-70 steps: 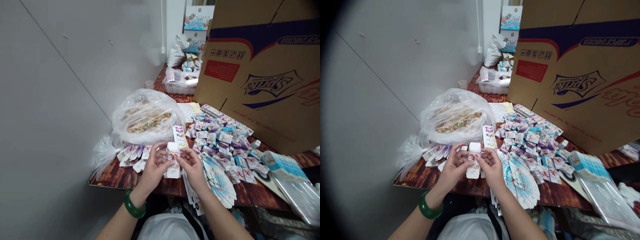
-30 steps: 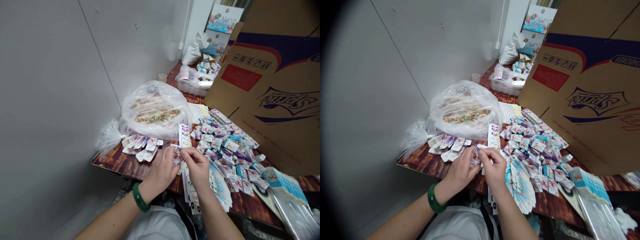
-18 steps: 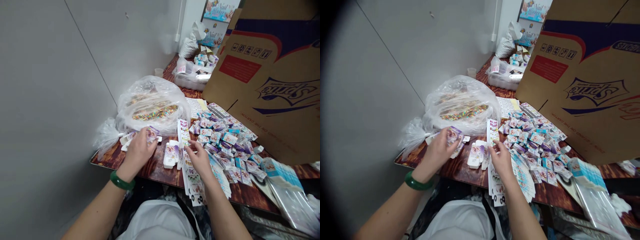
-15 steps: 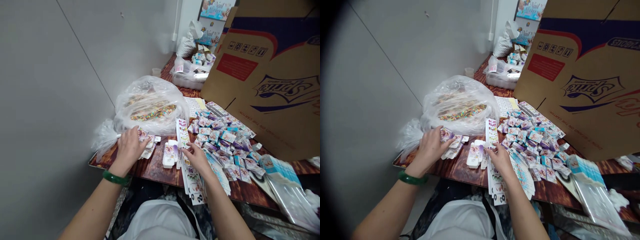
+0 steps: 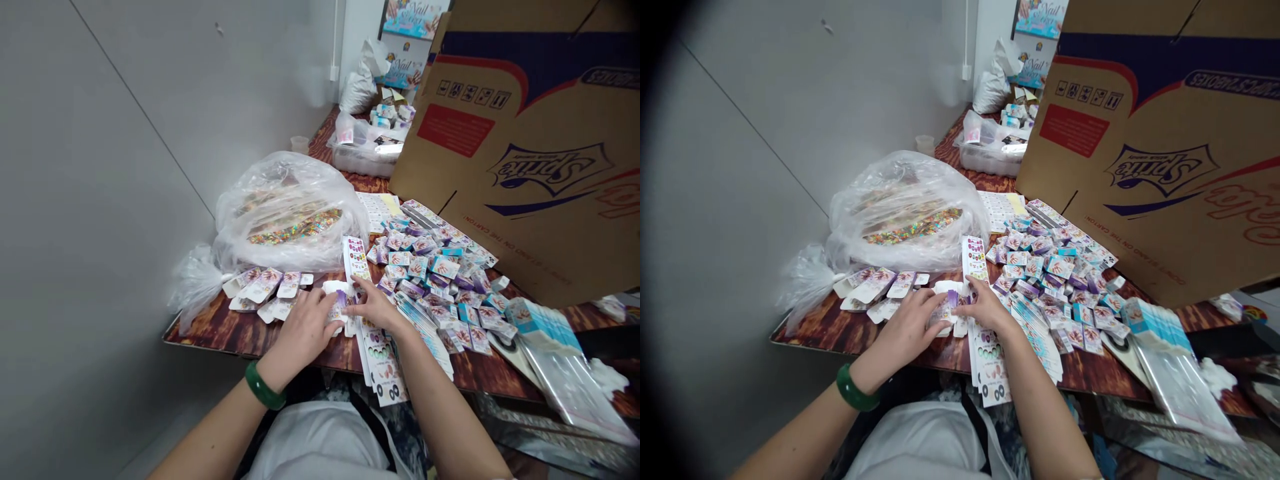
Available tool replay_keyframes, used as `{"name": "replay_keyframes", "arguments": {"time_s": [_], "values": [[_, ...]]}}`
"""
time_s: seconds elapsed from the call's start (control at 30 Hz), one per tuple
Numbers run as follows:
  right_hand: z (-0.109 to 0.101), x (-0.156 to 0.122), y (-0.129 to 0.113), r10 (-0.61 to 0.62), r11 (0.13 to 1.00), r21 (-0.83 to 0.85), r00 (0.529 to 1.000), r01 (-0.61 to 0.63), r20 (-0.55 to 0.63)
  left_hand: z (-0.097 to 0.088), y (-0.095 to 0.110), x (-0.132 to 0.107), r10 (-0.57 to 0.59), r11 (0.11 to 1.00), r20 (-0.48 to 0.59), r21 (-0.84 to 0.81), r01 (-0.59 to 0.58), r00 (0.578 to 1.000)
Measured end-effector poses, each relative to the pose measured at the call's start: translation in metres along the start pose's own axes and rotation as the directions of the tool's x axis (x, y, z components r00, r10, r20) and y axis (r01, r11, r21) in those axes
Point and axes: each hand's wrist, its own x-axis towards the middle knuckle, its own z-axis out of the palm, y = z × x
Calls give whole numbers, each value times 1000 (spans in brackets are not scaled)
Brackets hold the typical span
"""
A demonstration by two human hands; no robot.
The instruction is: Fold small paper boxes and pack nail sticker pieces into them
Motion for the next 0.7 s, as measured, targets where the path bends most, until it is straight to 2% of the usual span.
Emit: {"name": "replay_keyframes", "arguments": {"time_s": [0.1,0.23,0.37,0.53,0.7], "values": [[-4,1,4,28,999,23,1000,-28,-11,4,2,2,-18,999,57,47,15,998],[-3,-4,0,34,996,83,996,-28,-77,7,0,2,-38,999,58,18,37,998],[10,-17,-17,75,996,50,986,-68,-151,12,-5,1,-77,992,-1,-100,77,997],[26,-31,-39,102,988,-103,984,-118,-144,19,-10,-1,-161,951,-61,-276,138,985],[25,-32,-47,99,994,-21,974,-105,-205,13,-6,-2,-177,931,-136,-344,121,975]]}}
